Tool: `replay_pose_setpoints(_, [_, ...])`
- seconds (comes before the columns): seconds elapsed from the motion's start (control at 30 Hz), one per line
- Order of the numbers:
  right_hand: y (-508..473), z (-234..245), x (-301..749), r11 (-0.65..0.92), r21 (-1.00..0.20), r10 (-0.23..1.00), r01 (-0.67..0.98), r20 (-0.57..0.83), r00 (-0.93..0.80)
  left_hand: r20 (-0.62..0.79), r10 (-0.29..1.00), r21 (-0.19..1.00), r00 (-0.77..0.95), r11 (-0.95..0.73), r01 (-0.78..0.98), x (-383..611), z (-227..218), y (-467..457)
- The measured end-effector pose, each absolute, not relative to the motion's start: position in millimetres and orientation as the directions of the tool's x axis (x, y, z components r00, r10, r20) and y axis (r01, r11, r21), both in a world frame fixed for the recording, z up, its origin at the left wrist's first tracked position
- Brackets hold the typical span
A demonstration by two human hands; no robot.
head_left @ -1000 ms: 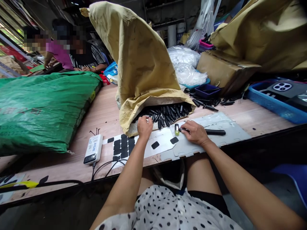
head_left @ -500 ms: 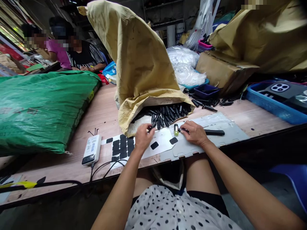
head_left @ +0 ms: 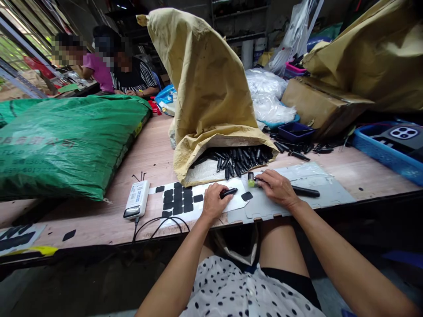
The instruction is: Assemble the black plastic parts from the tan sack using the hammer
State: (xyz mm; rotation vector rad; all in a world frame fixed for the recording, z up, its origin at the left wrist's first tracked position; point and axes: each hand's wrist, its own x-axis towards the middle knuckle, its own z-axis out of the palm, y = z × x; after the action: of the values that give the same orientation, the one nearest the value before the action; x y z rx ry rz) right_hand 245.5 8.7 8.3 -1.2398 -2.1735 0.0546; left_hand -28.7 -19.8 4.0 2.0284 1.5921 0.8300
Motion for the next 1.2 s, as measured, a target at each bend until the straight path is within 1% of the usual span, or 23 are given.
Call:
replay_pose_setpoints(0.1, [0,23,227,0.578,-0.47,0.791,0.667,0.525,-0.315,0.188,0.969,0.685,0.161,-0.247,0.685,-29,5,-21])
replay_pose_setpoints(0.17, [-7,32,210,0.592,-0.539,0.797,0.6,0.501,-0.337,0.184,0.971,0.704,0.154,-0.239,0.668,-29,5,-21])
replay_pose_setpoints(0.27, [-16,40,189,0.596,-0.573,0.802,0.563,0.456,-0.384,0.183,0.973,0.729,0.137,-0.228,0.646,-30,4,-21])
replay_pose_setpoints(0.37, [-21,45,177,0.601,-0.582,0.798,0.548,0.47,-0.377,0.185,0.974,0.746,0.13,-0.226,0.627,-31,2,-20])
replay_pose_setpoints(0.43, [-24,44,172,0.608,-0.562,0.792,0.56,0.477,-0.381,0.182,0.974,0.747,0.132,-0.224,0.626,-31,2,-20])
replay_pose_setpoints(0.57, [-25,37,169,0.614,-0.431,0.786,0.661,0.415,-0.459,0.171,0.977,0.742,0.13,-0.214,0.635,-31,4,-20])
replay_pose_setpoints(0.6, [-25,35,171,0.607,-0.415,0.79,0.678,0.405,-0.46,0.168,0.978,0.744,0.127,-0.21,0.634,-31,5,-21])
replay_pose_setpoints(0.77, [-25,36,181,0.584,-0.461,0.801,0.668,0.461,-0.382,0.178,0.977,0.752,0.12,-0.213,0.624,-30,5,-21])
replay_pose_setpoints(0.93, [-25,34,188,0.557,-0.442,0.824,0.703,0.398,-0.403,0.159,0.981,0.737,0.108,-0.191,0.649,-29,5,-21])
replay_pose_setpoints(1.07, [-17,32,201,0.537,-0.463,0.825,0.705,0.461,-0.327,0.168,0.978,0.724,0.127,-0.21,0.657,-29,6,-21])
replay_pose_setpoints(1.13, [-9,30,213,0.524,-0.433,0.827,0.733,0.467,-0.314,0.174,0.976,0.717,0.131,-0.217,0.663,-29,6,-22])
replay_pose_setpoints(1.2, [-1,26,227,0.504,-0.379,0.834,0.776,0.449,-0.322,0.174,0.976,0.709,0.134,-0.219,0.671,-28,6,-22])
